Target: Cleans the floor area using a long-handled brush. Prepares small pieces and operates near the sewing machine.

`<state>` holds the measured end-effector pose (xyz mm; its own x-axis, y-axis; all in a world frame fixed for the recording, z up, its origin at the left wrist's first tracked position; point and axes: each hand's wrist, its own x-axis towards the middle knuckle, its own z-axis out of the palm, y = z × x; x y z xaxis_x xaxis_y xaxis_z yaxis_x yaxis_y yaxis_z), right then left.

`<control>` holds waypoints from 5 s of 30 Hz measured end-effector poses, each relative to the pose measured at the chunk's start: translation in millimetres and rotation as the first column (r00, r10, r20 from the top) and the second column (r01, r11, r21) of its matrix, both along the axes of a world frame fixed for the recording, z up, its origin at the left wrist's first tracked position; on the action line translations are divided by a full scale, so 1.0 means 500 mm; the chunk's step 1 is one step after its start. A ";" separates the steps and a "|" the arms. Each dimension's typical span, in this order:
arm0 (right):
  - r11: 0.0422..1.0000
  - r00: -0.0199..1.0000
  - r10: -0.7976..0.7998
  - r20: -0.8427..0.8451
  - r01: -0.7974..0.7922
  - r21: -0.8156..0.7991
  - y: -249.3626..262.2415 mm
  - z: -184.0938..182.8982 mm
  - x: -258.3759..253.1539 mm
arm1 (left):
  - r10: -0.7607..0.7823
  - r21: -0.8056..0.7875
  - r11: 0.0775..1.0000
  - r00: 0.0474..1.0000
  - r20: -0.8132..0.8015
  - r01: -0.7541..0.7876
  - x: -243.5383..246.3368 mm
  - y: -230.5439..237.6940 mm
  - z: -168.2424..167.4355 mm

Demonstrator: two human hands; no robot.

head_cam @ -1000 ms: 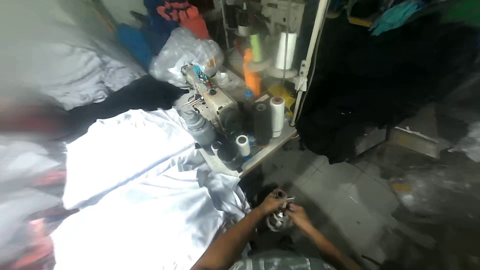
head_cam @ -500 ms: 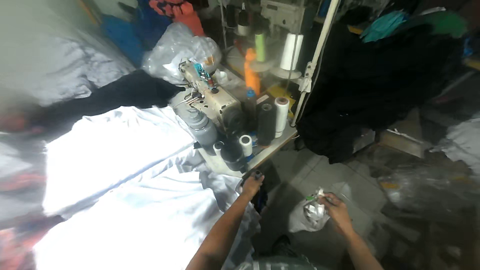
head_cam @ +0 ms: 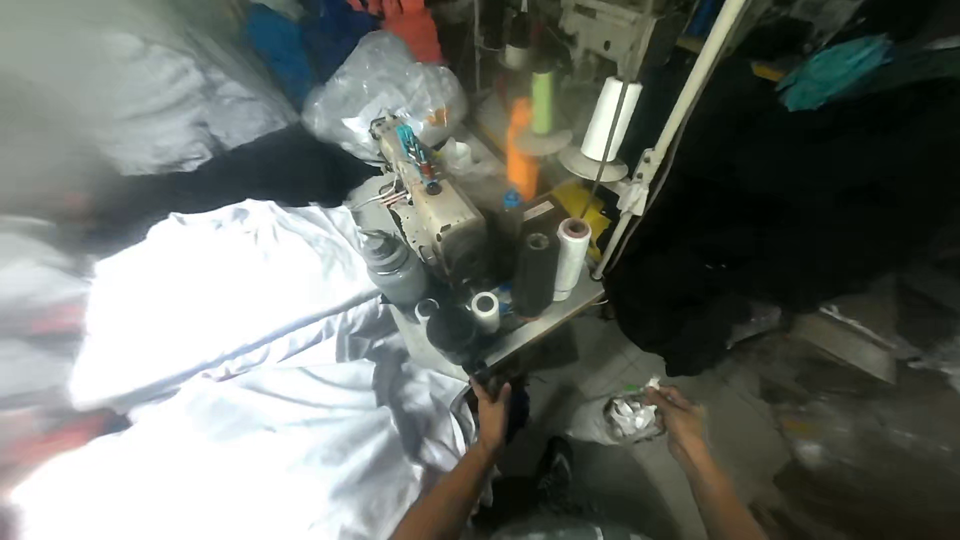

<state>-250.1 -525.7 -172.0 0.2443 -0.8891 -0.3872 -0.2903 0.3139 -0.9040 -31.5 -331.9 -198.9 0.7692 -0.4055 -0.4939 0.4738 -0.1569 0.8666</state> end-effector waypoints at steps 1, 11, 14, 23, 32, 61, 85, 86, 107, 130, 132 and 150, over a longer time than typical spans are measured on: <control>0.999 1.000 0.024 0.005 -0.024 0.026 -0.017 -0.007 0.008 | 0.033 0.014 0.999 0.999 0.012 -0.033 -0.004 -0.007 -0.002; 0.878 0.882 0.470 -0.035 -0.462 0.126 -0.118 -0.013 0.111 | -0.232 0.131 0.967 0.968 0.094 0.219 -0.121 -0.094 0.032; 0.817 0.825 0.566 -0.008 -0.559 0.145 -0.124 0.012 0.126 | -0.640 0.239 0.767 0.740 0.206 0.596 -0.070 -0.197 0.033; 0.716 0.716 0.697 0.038 -0.698 0.008 -0.140 0.077 0.074 | -0.787 0.261 0.616 0.568 0.241 0.743 -0.082 -0.332 -0.008; 0.734 0.733 0.679 0.026 -0.679 -0.006 -0.117 0.114 0.050 | -0.853 0.071 0.511 0.496 0.160 0.856 -0.077 -0.289 0.046; 0.783 0.780 0.620 -0.081 -0.621 0.009 -0.057 0.156 0.071 | -0.755 -0.137 0.624 0.639 0.146 0.769 0.011 -0.188 0.085; 0.870 0.872 0.489 0.021 -0.486 -0.078 -0.033 0.183 0.080 | -0.765 -0.137 0.634 0.590 -0.259 0.761 -0.058 -0.288 0.184; 0.903 0.900 0.428 0.087 -0.423 -0.075 -0.024 0.170 0.075 | -0.737 -0.126 0.664 0.619 -0.270 0.737 -0.060 -0.291 0.193; 0.962 0.939 0.140 0.314 -0.204 0.181 -0.151 0.090 0.012 | -0.716 0.244 0.645 0.685 -0.140 0.724 0.030 -0.342 0.170; 0.801 0.843 0.122 0.523 -0.395 0.450 -0.191 0.049 0.065 | -0.816 0.297 0.528 0.572 -0.082 0.796 0.005 -0.428 0.138; 0.806 0.821 0.025 0.571 -0.354 0.474 -0.186 0.036 0.071 | -0.833 0.341 0.501 0.551 -0.059 0.795 0.013 -0.427 0.134; 0.549 0.369 0.627 -0.686 -0.834 0.053 -0.238 0.120 0.143 | -0.986 0.796 -0.153 -0.035 -0.164 0.585 -0.025 -0.476 0.239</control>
